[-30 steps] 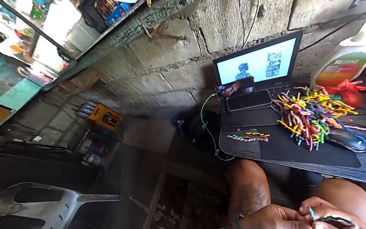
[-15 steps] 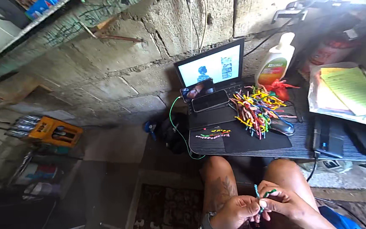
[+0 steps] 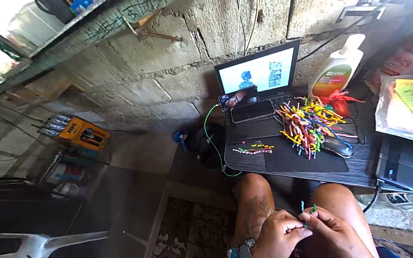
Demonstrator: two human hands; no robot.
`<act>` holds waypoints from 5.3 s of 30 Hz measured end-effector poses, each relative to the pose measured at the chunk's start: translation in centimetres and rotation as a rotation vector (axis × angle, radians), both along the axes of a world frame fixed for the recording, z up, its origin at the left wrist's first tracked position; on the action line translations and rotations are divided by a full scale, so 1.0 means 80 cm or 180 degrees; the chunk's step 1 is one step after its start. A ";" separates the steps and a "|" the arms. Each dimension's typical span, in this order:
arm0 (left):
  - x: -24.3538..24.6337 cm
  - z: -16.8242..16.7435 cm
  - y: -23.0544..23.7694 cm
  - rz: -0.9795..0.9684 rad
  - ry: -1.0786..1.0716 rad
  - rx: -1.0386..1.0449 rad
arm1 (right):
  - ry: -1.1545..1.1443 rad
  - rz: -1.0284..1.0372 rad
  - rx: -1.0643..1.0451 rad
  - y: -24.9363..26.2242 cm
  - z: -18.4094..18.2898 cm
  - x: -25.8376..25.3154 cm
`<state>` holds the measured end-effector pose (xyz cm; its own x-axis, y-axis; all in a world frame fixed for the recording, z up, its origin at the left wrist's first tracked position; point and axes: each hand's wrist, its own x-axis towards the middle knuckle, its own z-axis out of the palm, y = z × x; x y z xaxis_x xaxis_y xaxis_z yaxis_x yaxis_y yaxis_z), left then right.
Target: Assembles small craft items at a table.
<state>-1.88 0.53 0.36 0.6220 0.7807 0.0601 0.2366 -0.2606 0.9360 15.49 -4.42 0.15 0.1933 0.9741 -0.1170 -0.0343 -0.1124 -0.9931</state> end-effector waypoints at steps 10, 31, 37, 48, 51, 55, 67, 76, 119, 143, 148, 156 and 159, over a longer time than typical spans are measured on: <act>0.004 0.005 -0.011 -0.1380 -0.1429 -0.3858 | 0.2014 0.1583 0.1048 -0.012 -0.029 0.036; -0.005 0.005 -0.044 0.0154 -0.0622 -0.1410 | -0.0168 0.0281 0.0726 -0.029 -0.011 0.007; -0.006 0.017 -0.039 0.0334 -0.0749 -0.2311 | -0.3203 -0.0595 0.2106 -0.031 -0.023 -0.008; -0.017 -0.001 -0.032 0.0241 0.0317 0.1507 | -0.2796 -0.0660 0.1112 -0.036 -0.024 -0.022; -0.015 0.004 -0.029 0.0151 0.0321 0.1191 | -0.2901 -0.1004 0.1245 -0.036 -0.026 -0.030; -0.024 0.022 -0.016 -0.0260 -0.0106 -0.0476 | -0.3186 -0.0620 0.1963 -0.037 -0.025 -0.017; -0.031 0.017 -0.014 -0.0382 -0.0491 -0.0854 | 0.0132 0.1201 0.0970 -0.044 -0.018 0.005; -0.014 0.021 -0.027 -0.0522 -0.1024 -0.2557 | -0.0109 0.0412 0.0973 -0.040 -0.004 0.002; -0.022 0.024 0.008 -0.0332 -0.0909 -0.2345 | 0.1110 0.0763 0.0592 0.003 -0.004 -0.002; 0.057 0.020 0.260 0.0802 0.1964 0.1605 | -0.3062 -0.1609 -0.0061 0.226 0.001 0.081; 0.101 0.011 0.267 0.0533 0.1718 0.1727 | -0.3186 -0.1606 -0.0103 0.231 -0.010 0.082; 0.139 0.005 0.282 0.0209 0.1942 0.2110 | -0.3265 -0.1594 0.0026 0.232 -0.017 0.089; 0.136 0.006 0.284 0.0178 0.1923 0.2206 | -0.3215 -0.1626 0.0127 0.231 -0.017 0.089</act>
<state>9.03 23.22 0.81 0.6623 0.7213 0.2029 0.6636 -0.6904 0.2881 22.61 14.09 -1.25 0.5580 0.7535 0.3476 0.7525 -0.2829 -0.5947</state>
